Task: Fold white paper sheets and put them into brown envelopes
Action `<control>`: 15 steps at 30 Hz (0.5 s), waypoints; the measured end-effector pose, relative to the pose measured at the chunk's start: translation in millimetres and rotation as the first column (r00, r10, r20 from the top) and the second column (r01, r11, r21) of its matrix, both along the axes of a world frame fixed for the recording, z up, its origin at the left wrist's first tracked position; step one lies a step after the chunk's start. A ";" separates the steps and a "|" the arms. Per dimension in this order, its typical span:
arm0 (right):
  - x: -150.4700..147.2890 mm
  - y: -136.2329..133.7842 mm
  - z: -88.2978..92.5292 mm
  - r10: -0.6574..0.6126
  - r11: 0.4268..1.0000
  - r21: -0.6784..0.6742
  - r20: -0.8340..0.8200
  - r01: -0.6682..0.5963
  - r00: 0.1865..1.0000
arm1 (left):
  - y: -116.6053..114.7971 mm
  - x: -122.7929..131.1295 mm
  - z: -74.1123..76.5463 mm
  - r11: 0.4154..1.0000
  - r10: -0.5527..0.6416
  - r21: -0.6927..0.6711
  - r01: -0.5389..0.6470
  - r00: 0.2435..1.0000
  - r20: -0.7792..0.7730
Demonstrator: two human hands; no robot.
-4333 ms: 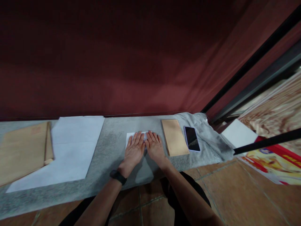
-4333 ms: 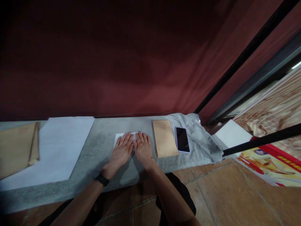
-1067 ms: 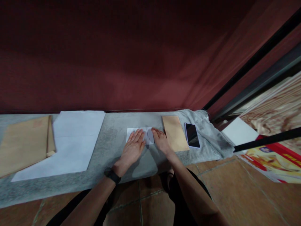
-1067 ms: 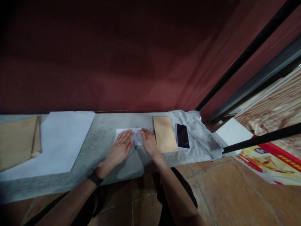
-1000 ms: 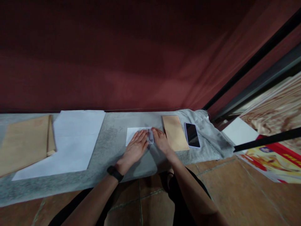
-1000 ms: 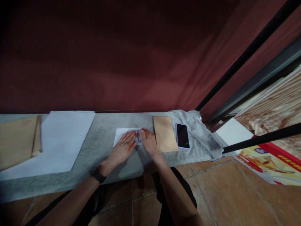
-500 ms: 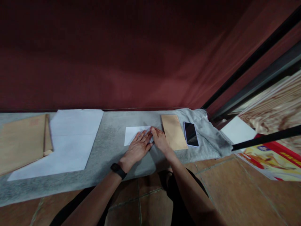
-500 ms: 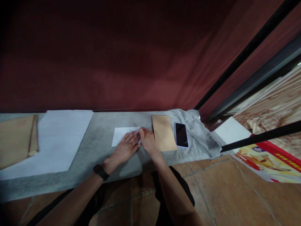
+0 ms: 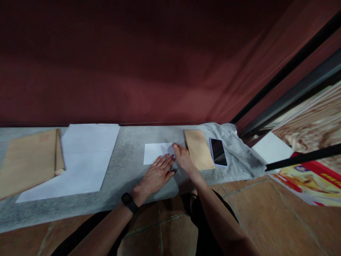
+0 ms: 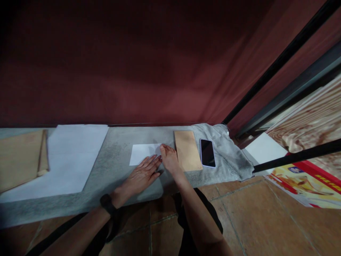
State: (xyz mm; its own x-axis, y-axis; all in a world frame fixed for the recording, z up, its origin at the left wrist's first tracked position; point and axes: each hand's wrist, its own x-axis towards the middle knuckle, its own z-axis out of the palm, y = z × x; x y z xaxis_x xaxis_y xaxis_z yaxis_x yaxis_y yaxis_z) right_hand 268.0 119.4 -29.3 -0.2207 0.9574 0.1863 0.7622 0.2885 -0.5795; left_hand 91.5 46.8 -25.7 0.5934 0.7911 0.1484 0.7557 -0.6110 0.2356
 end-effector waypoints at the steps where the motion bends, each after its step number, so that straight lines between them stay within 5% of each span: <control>1: -0.1 0.0 -0.1 0.000 1.000 0.001 0.004 0.000 1.000 | -1.6 -0.3 0.5 1.000 -0.002 -0.001 0.002 1.000 -0.002; 8: -9.6 -7.3 6.7 -0.025 0.999 0.039 0.017 0.024 1.000 | -10.4 1.2 -2.3 0.999 0.026 0.033 -0.025 1.000 -0.002; 15: -25.8 -24.5 0.5 0.133 0.986 0.074 0.205 -0.151 0.970 | -16.8 1.7 -11.5 0.995 0.089 0.046 -0.090 0.996 0.023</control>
State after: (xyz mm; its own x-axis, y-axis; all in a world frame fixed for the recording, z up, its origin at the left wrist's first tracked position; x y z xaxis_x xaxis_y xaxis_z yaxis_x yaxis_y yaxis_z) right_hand 242.2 95.0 -28.9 -0.3946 0.8952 0.2073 0.8069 0.4455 -0.3879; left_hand 93.1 30.0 -37.2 0.5172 0.8325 0.1986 0.8028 -0.5524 0.2243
